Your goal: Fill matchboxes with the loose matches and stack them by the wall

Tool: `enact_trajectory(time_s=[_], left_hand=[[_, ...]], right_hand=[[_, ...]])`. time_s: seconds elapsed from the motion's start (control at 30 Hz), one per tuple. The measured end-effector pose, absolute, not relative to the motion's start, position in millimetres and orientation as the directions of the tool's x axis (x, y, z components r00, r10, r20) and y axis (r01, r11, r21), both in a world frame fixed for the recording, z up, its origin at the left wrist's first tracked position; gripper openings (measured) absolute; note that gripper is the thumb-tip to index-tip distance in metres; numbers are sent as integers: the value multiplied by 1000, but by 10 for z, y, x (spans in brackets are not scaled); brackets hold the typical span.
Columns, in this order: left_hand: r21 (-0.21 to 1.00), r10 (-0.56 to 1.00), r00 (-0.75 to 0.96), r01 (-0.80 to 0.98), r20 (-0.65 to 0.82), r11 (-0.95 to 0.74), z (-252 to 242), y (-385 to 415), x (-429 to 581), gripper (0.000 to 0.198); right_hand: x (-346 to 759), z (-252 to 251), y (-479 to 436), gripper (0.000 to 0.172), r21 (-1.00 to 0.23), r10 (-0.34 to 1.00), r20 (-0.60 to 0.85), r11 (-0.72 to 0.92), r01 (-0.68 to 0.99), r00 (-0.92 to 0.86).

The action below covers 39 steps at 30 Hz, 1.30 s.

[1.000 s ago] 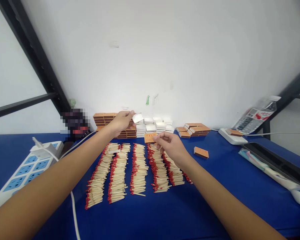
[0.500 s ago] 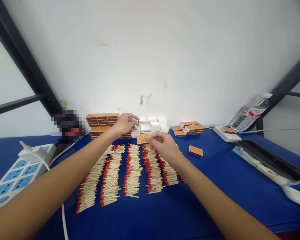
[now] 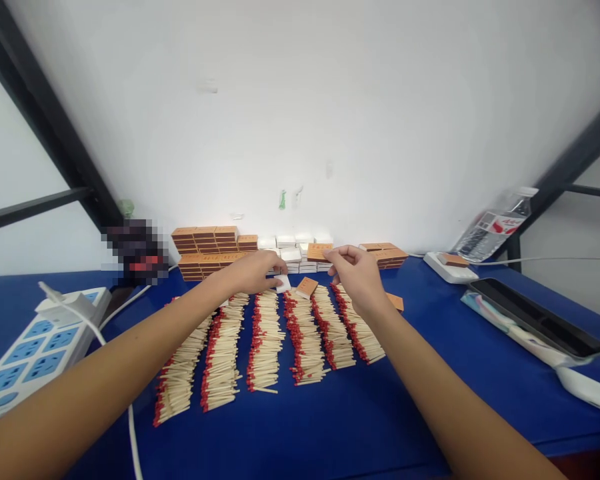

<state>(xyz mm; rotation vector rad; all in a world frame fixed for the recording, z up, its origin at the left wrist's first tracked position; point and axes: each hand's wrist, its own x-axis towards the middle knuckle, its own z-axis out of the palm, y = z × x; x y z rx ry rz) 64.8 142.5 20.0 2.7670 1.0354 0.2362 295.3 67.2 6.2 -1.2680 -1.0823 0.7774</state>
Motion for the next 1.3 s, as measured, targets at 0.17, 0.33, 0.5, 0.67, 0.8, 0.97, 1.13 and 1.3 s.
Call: enact_trajectory(time_s=[0.17,0.33,0.5,0.67,0.8,0.97,1.13,1.3], left_hand=[[177,648,762,635,18,-752,124,1442,664,36],[210,673,739,654,29,-727,53,1426,656,43],[304,679,732,636,53,-709,191,1397,619,41],[498,757,652,639,53,-586,425,1365,587,49],[934,842,537,325,-53,-148,485,1264,622,53],[993,830,545,34,-115,115,435,1130,697,53],[990,811,568,104,-142,100,444,1000,754,52],[980,794,588,196,-155,46,473,917,804,47]], right_hand=[[2928,9,682,28,-967,928,225,174,187,298],[2935,1,687,29,-964,929,240,194,183,281],[2939,-1,690,26,-962,928,244,194,194,282],[2963,14,703,23,-968,925,222,172,180,308],[2974,-6,710,16,-976,946,173,128,176,274],[2870,-25,643,31,-973,982,187,184,141,8],[2782,6,596,29,-987,986,148,152,53,-78],[2769,13,584,23,-997,989,74,77,19,-130]])
